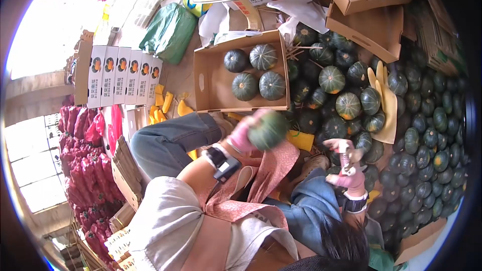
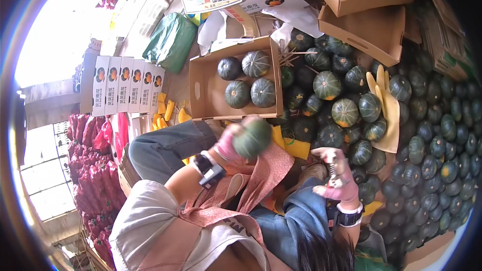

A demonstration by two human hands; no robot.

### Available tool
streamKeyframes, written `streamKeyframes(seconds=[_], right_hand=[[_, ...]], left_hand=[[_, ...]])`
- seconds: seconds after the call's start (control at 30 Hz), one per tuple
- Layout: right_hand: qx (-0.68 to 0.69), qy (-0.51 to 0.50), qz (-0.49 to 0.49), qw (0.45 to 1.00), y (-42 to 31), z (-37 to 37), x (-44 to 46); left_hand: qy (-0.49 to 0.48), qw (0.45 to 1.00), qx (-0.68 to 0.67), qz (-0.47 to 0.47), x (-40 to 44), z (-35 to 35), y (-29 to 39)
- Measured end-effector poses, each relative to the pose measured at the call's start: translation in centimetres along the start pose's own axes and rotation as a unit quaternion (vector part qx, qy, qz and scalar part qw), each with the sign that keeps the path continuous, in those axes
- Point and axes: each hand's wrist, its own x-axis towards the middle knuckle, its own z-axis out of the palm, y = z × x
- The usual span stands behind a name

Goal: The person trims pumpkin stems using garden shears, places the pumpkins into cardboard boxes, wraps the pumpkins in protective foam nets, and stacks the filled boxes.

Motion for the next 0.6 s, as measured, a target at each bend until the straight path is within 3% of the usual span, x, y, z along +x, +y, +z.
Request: streamKeyframes(seconds=[0.07,0.1,0.17,0.2,0.27,0.37,0.4,0.5,0.57,0.6], right_hand=[[-0.038,0.071,0.084,0.993,0.0,-0.6,-1.7],[0.034,0.137,0.083,0.986,0.6,-0.3,-2.8],[0.042,0.207,0.105,0.972,1.1,-0.9,-5.0],[0.050,0.244,0.095,0.964,1.5,-0.9,-5.9],[0.052,0.296,0.074,0.951,2.3,-1.3,-7.7],[0.048,0.349,0.099,0.931,1.4,-0.9,-8.9],[0.062,0.370,0.137,0.917,0.7,-0.7,-9.2],[0.075,0.388,0.093,0.914,1.0,-0.4,-8.3],[0.076,0.371,0.097,0.920,1.7,-0.6,-8.4],[0.083,0.362,0.098,0.923,2.2,-0.8,-8.6]], left_hand=[[0.110,0.965,-0.206,0.119,-0.7,-2.8,2.5],[0.123,0.947,-0.255,0.152,-0.5,-3.7,4.5],[0.165,0.947,-0.162,0.223,0.6,-6.0,8.7],[0.253,0.919,-0.125,0.276,2.0,-8.6,10.5],[0.309,0.897,-0.108,0.298,3.6,-12.8,13.0],[0.374,0.869,-0.208,0.249,5.9,-18.7,15.8],[0.375,0.870,-0.170,0.272,5.8,-18.7,15.6],[0.439,0.864,0.061,0.239,5.2,-16.4,14.2],[0.492,0.792,0.238,0.271,4.5,-11.7,11.9],[0.472,0.720,0.382,0.335,4.3,-11.7,10.2]])
